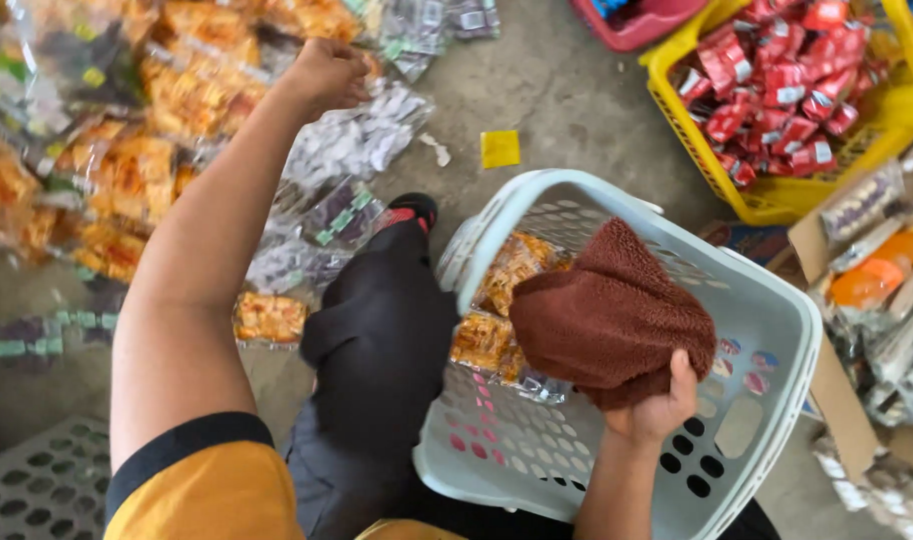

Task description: The recorder is wiping down individual snack packets with a cloth and sorting them into a basket while sitting on the floor of a storage area.

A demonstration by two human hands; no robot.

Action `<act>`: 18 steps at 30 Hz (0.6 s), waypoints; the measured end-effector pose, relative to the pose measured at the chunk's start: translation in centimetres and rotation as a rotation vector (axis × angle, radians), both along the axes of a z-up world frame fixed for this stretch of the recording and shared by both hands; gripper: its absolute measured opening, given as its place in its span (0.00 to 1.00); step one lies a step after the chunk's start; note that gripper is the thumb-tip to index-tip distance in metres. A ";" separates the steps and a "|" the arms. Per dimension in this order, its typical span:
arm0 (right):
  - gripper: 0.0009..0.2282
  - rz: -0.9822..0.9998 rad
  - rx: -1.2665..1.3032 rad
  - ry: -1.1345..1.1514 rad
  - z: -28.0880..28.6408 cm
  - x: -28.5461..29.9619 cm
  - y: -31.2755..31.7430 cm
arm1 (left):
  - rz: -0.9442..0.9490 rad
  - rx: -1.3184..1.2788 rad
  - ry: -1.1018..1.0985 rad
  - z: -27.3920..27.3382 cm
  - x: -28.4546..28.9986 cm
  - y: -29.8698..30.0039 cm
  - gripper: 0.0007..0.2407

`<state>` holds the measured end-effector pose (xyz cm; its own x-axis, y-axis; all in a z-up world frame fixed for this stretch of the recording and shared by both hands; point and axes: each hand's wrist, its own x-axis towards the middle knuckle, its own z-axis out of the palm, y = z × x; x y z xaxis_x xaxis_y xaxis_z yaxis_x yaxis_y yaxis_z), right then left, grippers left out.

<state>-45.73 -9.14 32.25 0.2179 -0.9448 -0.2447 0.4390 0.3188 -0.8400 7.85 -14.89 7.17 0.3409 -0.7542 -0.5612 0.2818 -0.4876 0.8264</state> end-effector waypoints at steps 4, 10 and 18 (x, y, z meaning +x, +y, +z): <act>0.26 0.072 0.062 0.057 -2.1 2.1 0.2 | 0.145 0.077 -0.051 -6.1 2.6 7.1 0.11; 0.25 0.078 0.173 0.141 -6.0 3.1 0.2 | -0.159 0.013 -0.468 -11.9 0.3 14.6 0.07; 0.25 0.033 0.261 0.188 -6.1 3.7 0.2 | -0.642 0.309 -1.350 -3.8 -5.2 18.3 0.19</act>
